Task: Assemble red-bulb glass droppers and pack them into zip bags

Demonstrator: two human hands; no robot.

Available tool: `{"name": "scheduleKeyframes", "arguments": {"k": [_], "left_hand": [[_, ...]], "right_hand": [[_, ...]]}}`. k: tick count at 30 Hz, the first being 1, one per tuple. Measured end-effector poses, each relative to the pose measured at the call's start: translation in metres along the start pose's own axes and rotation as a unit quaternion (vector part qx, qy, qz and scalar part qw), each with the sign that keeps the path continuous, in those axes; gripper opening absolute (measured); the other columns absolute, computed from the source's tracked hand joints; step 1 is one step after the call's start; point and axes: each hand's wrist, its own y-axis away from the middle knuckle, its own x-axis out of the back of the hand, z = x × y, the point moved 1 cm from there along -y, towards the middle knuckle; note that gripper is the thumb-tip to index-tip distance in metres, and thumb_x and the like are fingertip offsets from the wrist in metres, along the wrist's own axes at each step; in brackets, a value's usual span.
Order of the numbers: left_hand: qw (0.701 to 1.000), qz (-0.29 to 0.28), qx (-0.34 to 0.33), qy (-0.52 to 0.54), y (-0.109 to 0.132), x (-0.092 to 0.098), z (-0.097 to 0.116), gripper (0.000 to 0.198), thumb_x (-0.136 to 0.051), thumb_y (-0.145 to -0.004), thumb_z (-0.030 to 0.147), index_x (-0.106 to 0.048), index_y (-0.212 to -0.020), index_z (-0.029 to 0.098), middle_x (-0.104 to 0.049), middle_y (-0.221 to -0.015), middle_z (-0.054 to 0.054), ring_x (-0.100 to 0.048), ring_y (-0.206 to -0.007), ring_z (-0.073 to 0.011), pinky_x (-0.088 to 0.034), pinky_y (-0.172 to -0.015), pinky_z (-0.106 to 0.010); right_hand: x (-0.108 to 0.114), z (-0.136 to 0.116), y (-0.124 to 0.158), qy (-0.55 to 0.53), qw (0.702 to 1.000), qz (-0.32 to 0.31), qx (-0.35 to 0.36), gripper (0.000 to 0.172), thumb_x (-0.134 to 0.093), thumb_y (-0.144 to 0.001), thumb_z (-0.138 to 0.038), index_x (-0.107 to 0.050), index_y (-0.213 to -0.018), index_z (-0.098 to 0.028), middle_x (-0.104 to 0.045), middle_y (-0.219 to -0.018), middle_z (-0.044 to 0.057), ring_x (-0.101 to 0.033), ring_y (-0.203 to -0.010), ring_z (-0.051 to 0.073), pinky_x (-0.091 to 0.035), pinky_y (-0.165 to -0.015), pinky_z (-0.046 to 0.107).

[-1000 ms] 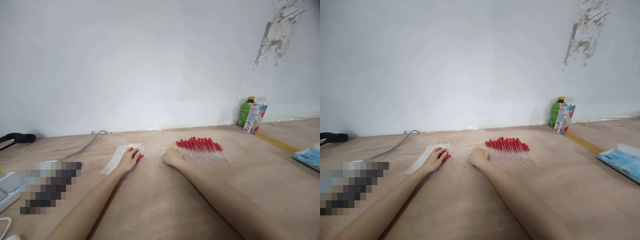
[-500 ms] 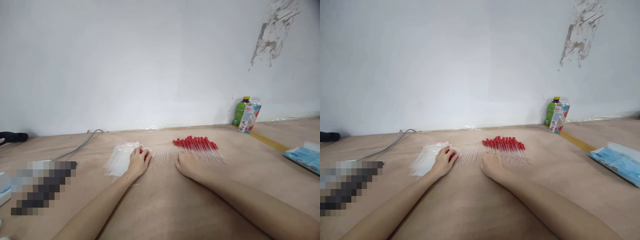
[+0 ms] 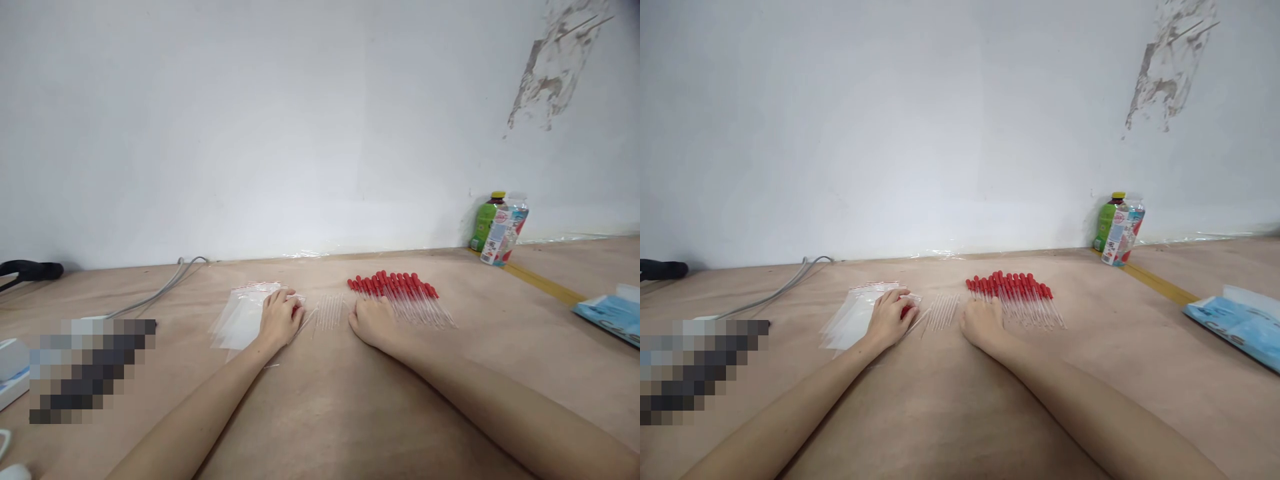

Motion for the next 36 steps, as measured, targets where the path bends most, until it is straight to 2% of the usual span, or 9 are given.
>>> {"name": "scheduleKeyframes", "arguments": {"k": [4, 8, 11, 13, 16, 19, 24, 32, 36], "left_hand": [[0.998, 0.047, 0.031, 0.04, -0.005, 0.004, 0.0, 0.011, -0.049, -0.078, 0.024, -0.056, -0.073, 0.018, -0.058, -0.093, -0.007, -0.05, -0.096, -0.0235, -0.038, -0.084, -0.038], [0.991, 0.085, 0.052, 0.089, -0.005, 0.015, 0.011, 0.014, -0.04, -0.084, 0.026, -0.051, -0.086, 0.017, -0.058, -0.093, -0.006, -0.054, -0.088, -0.0189, -0.043, -0.076, -0.031], [0.981, 0.031, 0.053, 0.182, 0.006, 0.02, 0.028, 0.013, -0.039, -0.086, 0.025, -0.049, -0.086, 0.018, -0.059, -0.082, -0.003, -0.056, -0.071, -0.0144, -0.044, -0.063, -0.025], [0.97, -0.023, 0.04, 0.241, 0.017, 0.019, 0.04, 0.011, -0.041, -0.085, 0.024, -0.049, -0.085, 0.017, -0.058, -0.078, -0.001, -0.055, -0.069, -0.0135, -0.043, -0.061, -0.023], [0.944, -0.101, 0.039, 0.31, 0.034, 0.017, 0.053, 0.012, -0.044, -0.084, 0.024, -0.05, -0.091, 0.017, -0.059, -0.082, -0.002, -0.056, -0.069, -0.013, -0.044, -0.06, -0.022], [0.931, -0.148, 0.049, 0.329, 0.043, 0.016, 0.057, 0.015, -0.045, -0.084, 0.025, -0.054, -0.092, 0.016, -0.059, -0.079, -0.003, -0.056, -0.067, -0.0129, -0.044, -0.06, -0.022], [0.922, -0.17, 0.051, 0.343, 0.042, 0.014, 0.055, 0.017, -0.044, -0.085, 0.027, -0.055, -0.085, 0.014, -0.056, -0.07, -0.001, -0.054, -0.066, -0.013, -0.042, -0.061, -0.023], [0.902, -0.18, 0.06, 0.388, 0.044, 0.01, 0.052, 0.019, -0.047, -0.083, 0.031, -0.054, -0.087, 0.014, -0.057, -0.073, -0.002, -0.054, -0.069, -0.0138, -0.043, -0.063, -0.024], [0.884, -0.197, 0.067, 0.419, 0.045, 0.01, 0.052, 0.018, -0.046, -0.083, 0.031, -0.052, -0.086, 0.014, -0.055, -0.068, 0.0, -0.052, -0.062, -0.012, -0.043, -0.059, -0.023]], "right_hand": [[-0.004, -0.009, -0.008, -0.001, 1.0, 0.013, -0.002, 0.024, -0.038, -0.079, -0.024, -0.058, -0.081, -0.01, -0.064, -0.078, 0.013, -0.058, -0.071, 0.022, -0.028, -0.072, 0.035], [-0.004, -0.012, -0.007, -0.006, 0.999, 0.037, -0.003, 0.023, -0.036, -0.081, -0.023, -0.056, -0.08, -0.011, -0.063, -0.077, 0.013, -0.057, -0.073, 0.022, -0.028, -0.071, 0.035], [-0.001, -0.006, -0.001, -0.048, 0.995, 0.087, 0.014, 0.022, -0.035, -0.084, -0.023, -0.054, -0.08, -0.012, -0.063, -0.078, 0.01, -0.056, -0.073, 0.021, -0.029, -0.072, 0.034], [0.0, 0.0, 0.007, -0.103, 0.988, 0.108, 0.043, 0.022, -0.034, -0.085, -0.023, -0.053, -0.08, -0.014, -0.063, -0.078, 0.008, -0.055, -0.071, 0.018, -0.03, -0.074, 0.034], [0.0, 0.009, 0.024, -0.208, 0.969, 0.098, 0.093, 0.019, -0.037, -0.086, -0.026, -0.053, -0.084, -0.015, -0.062, -0.078, 0.004, -0.055, -0.073, 0.016, -0.035, -0.074, 0.031], [0.002, 0.013, 0.041, -0.286, 0.943, 0.096, 0.141, 0.02, -0.042, -0.084, -0.026, -0.054, -0.096, -0.016, -0.062, -0.088, 0.005, -0.055, -0.081, 0.015, -0.039, -0.073, 0.027], [0.013, 0.01, 0.056, -0.29, 0.933, 0.076, 0.198, 0.019, -0.044, -0.083, -0.022, -0.059, -0.093, -0.02, -0.062, -0.083, 0.002, -0.055, -0.078, 0.014, -0.038, -0.073, 0.027], [0.014, 0.007, 0.055, -0.263, 0.936, 0.064, 0.225, 0.016, -0.047, -0.082, -0.023, -0.06, -0.09, -0.019, -0.062, -0.077, 0.002, -0.053, -0.069, 0.013, -0.034, -0.069, 0.029], [0.014, 0.008, 0.055, -0.265, 0.931, 0.07, 0.243, 0.017, -0.046, -0.082, -0.023, -0.06, -0.091, -0.02, -0.06, -0.074, 0.001, -0.051, -0.066, 0.012, -0.032, -0.068, 0.029]]}}
